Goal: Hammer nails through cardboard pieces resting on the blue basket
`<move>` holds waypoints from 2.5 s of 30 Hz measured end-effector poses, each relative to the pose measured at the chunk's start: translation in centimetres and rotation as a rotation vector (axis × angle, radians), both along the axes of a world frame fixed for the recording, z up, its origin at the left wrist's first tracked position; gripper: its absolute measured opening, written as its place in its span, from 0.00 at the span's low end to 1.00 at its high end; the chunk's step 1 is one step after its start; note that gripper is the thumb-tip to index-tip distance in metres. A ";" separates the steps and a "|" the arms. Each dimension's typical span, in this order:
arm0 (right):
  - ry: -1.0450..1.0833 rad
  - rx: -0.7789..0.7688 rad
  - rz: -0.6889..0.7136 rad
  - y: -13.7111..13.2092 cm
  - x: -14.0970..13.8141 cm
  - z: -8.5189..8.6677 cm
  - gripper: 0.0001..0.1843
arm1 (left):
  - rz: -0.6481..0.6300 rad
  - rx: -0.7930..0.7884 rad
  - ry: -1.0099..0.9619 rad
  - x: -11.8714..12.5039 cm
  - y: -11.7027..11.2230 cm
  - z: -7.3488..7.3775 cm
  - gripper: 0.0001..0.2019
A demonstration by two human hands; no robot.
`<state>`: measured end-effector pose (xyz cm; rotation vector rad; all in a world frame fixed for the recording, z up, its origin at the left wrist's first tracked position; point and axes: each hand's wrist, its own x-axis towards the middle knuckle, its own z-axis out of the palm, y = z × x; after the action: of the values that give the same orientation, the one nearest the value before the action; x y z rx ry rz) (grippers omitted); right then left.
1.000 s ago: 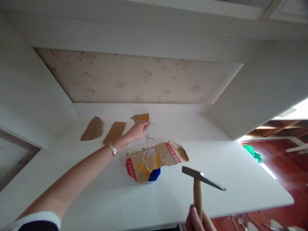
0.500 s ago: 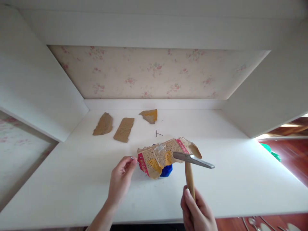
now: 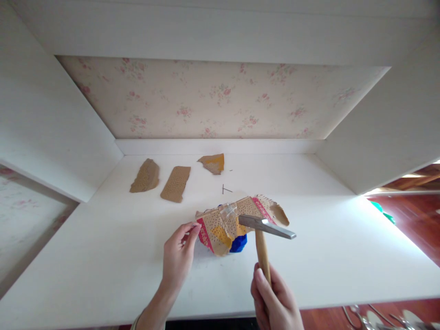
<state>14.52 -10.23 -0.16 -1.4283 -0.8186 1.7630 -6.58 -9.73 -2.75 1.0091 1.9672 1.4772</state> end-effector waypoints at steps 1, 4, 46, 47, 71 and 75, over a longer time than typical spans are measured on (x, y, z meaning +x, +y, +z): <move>0.001 0.001 -0.001 0.0 0.0 0.0 0.29 | -0.005 0.000 0.001 0.0 0.0 -0.1 0.14; 0.008 0.003 0.011 0.0 0.0 -0.1 0.29 | -0.006 -0.006 0.005 0.1 0.0 -0.2 0.14; 0.010 0.110 0.223 0.3 -1.5 0.5 0.29 | -0.151 0.254 0.381 0.6 0.4 -0.1 0.07; 0.020 0.123 0.245 0.3 -1.8 0.7 0.29 | -0.157 0.262 0.391 0.6 0.3 -0.1 0.08; -0.170 0.360 0.430 0.3 -2.9 -0.1 0.27 | -0.161 0.321 0.512 0.7 0.2 -0.8 0.09; -0.190 0.369 0.448 0.3 -2.7 -0.3 0.27 | -0.178 0.327 0.530 0.6 0.3 -0.7 0.10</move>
<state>11.83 -9.93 -0.47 -1.2371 -1.5756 1.6796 -5.97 -9.44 -3.45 1.8255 1.9281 1.5750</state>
